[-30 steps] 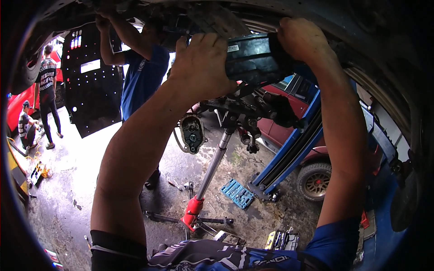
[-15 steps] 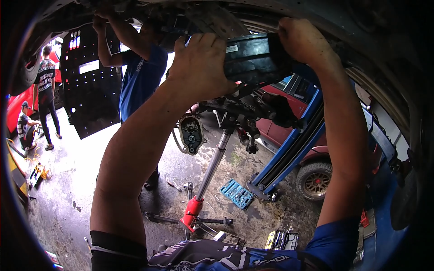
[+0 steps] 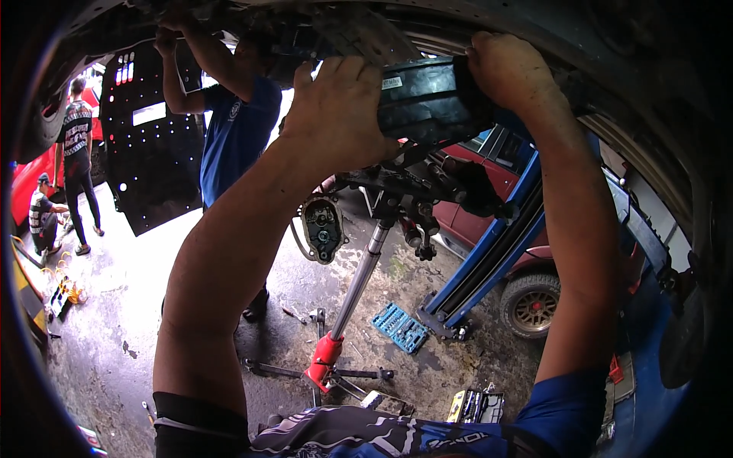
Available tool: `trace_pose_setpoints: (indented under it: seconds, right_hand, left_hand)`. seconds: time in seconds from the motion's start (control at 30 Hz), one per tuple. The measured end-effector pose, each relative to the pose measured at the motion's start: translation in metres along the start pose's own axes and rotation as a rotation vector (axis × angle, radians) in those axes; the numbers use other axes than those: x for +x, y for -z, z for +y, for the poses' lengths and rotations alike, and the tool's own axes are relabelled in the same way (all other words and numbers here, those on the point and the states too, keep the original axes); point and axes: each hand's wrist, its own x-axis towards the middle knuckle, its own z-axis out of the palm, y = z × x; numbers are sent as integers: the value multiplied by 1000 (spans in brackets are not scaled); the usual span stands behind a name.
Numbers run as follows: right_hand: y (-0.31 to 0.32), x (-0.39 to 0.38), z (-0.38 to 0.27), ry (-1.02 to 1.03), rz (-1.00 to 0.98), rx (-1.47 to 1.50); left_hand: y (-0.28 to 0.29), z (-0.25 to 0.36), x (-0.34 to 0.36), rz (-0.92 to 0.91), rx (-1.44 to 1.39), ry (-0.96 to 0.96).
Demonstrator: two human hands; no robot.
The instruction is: Installing an oil pan onto a vehicle engine and applying sealant.
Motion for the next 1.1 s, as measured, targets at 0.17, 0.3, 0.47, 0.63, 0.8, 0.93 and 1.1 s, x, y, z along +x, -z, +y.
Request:
trace_pose_setpoints:
  seconds: [0.17, 0.3, 0.47, 0.63, 0.8, 0.93, 1.1]
  right_hand:
    - [-8, -3, 6, 7, 108, 96]
    - [-8, -6, 6, 7, 142, 146]
    - [1, -7, 7, 13, 67, 159]
    - [10, -6, -1, 14, 5, 59]
    - [14, -5, -6, -32, -67, -11]
    - [9, -5, -3, -36, -37, 13]
    - [1, -6, 3, 71, 111, 61]
  left_hand:
    - [1, 0, 1, -4, -7, -8]
    - [2, 0, 1, -12, -2, -6]
    - [4, 1, 1, -35, -10, 3]
    - [-9, -5, 0, 100, -16, -34]
    - [-9, -4, 0, 105, -11, -39]
    - [-2, -1, 0, 37, -60, -17]
    - [1, -2, 1, -5, -74, 5]
